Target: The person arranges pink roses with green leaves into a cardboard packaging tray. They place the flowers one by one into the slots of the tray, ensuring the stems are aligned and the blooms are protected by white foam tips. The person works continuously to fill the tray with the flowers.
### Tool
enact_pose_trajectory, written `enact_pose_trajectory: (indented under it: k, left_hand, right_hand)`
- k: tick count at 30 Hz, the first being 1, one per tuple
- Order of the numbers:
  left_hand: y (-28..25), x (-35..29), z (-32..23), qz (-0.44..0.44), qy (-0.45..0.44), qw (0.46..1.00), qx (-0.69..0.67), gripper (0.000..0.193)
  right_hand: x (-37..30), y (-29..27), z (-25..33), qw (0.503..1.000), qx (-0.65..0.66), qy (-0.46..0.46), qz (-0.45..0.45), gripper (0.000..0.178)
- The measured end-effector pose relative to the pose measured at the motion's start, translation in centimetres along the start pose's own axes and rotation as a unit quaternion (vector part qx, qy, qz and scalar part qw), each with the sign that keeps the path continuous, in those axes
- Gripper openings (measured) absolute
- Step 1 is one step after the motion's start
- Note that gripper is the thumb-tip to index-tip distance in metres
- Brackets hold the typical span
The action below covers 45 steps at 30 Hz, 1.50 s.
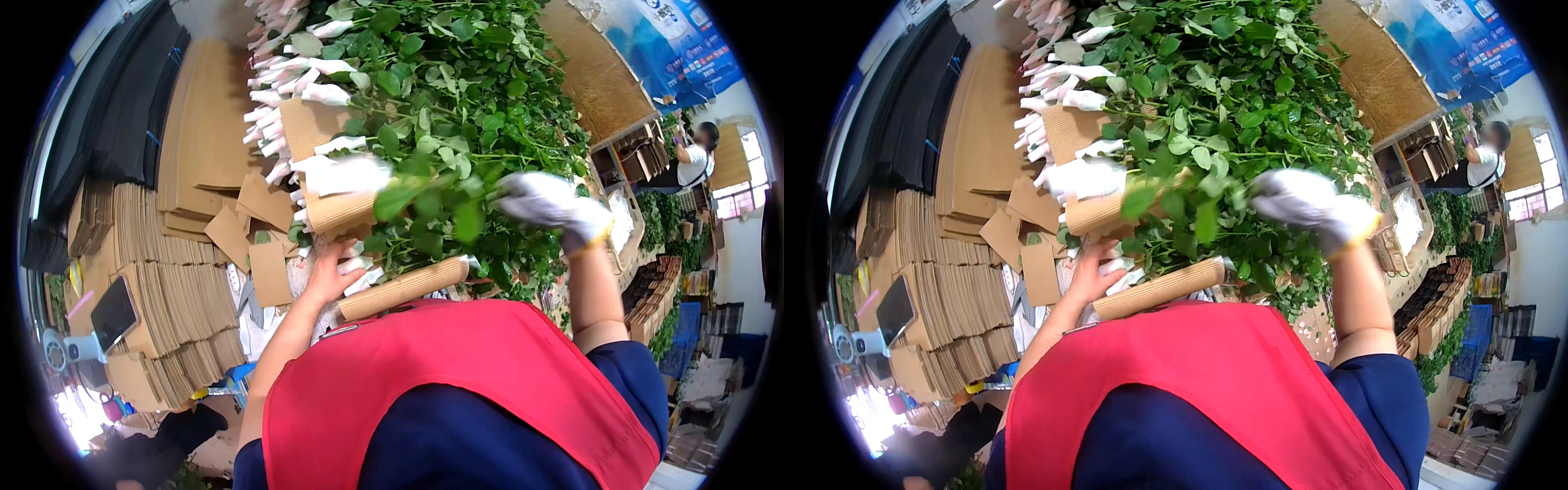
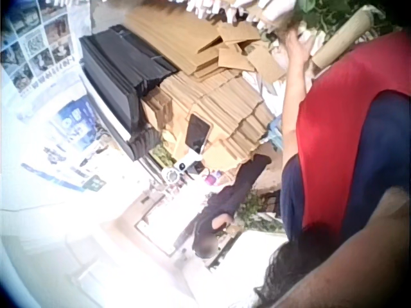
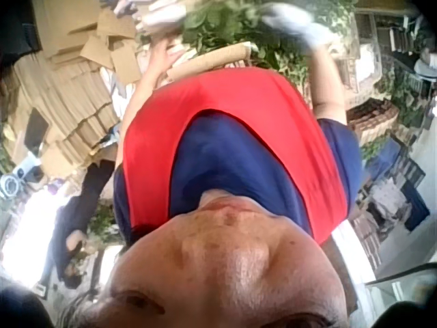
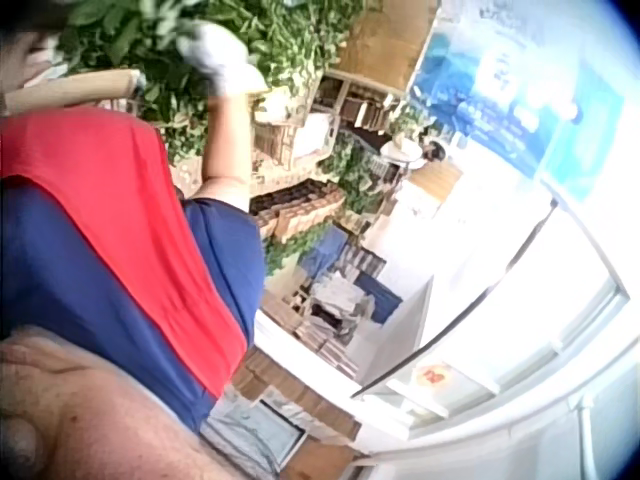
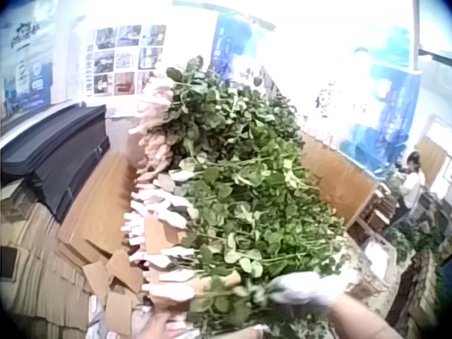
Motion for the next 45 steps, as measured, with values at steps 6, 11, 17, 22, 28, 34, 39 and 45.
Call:
enact_pose_trajectory:
  k: [6,11,17,22,28,34,39,45]
  left_hand:
    - [-0.2,-0.6,-0.3,-0.013,0.008,0.999,0.046,0.063]
    - [0.0,0.0,-0.1,-0.009,0.02,1.0,0.017,0.065]
    - [0.0,-1.0,-0.2,-0.031,0.012,0.999,0.017,0.065]
    - [0.0,0.0,-0.6,-0.044,0.071,0.996,0.007,0.063]
    - [-0.2,0.4,-0.7,-0.033,0.069,0.997,0.025,0.065]
    - [-0.4,0.5,-0.4,-0.028,0.029,0.999,0.016,0.067]
    - [-0.2,0.5,-0.3,-0.017,0.077,0.996,0.044,0.067]
    - [0.0,-0.1,-0.1,-0.029,0.053,0.998,0.018,0.067]
  right_hand:
    - [0.5,-1.0,4.7,0.87,0.03,-0.2,-0.45,0.026]
    - [9.5,-2.6,11.6,0.894,-0.032,-0.232,-0.383,0.021]
    - [11.9,-11.4,13.5,0.908,0.021,-0.168,-0.384,0.024]
    - [7.0,-26.9,6.1,0.784,0.055,-0.165,-0.597,0.028]
    - [3.6,-30.8,2.8,0.791,0.029,-0.119,-0.599,0.026]
    - [2.2,-28.7,2.5,0.812,0.011,-0.107,-0.573,0.024]
    - [1.6,-26.4,2.3,0.828,0.002,-0.102,-0.552,0.022]
    - [2.8,-23.8,2.1,0.851,-0.022,-0.083,-0.518,0.021]
Point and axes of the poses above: each hand's wrist, its own x-axis towards the middle knuckle, its own y-axis out of the palm, z = x × y, the point moved 6 cm from there along x, towards the middle knuckle, and after that the axes turned 14 degrees about y, right-handed, at the moved point
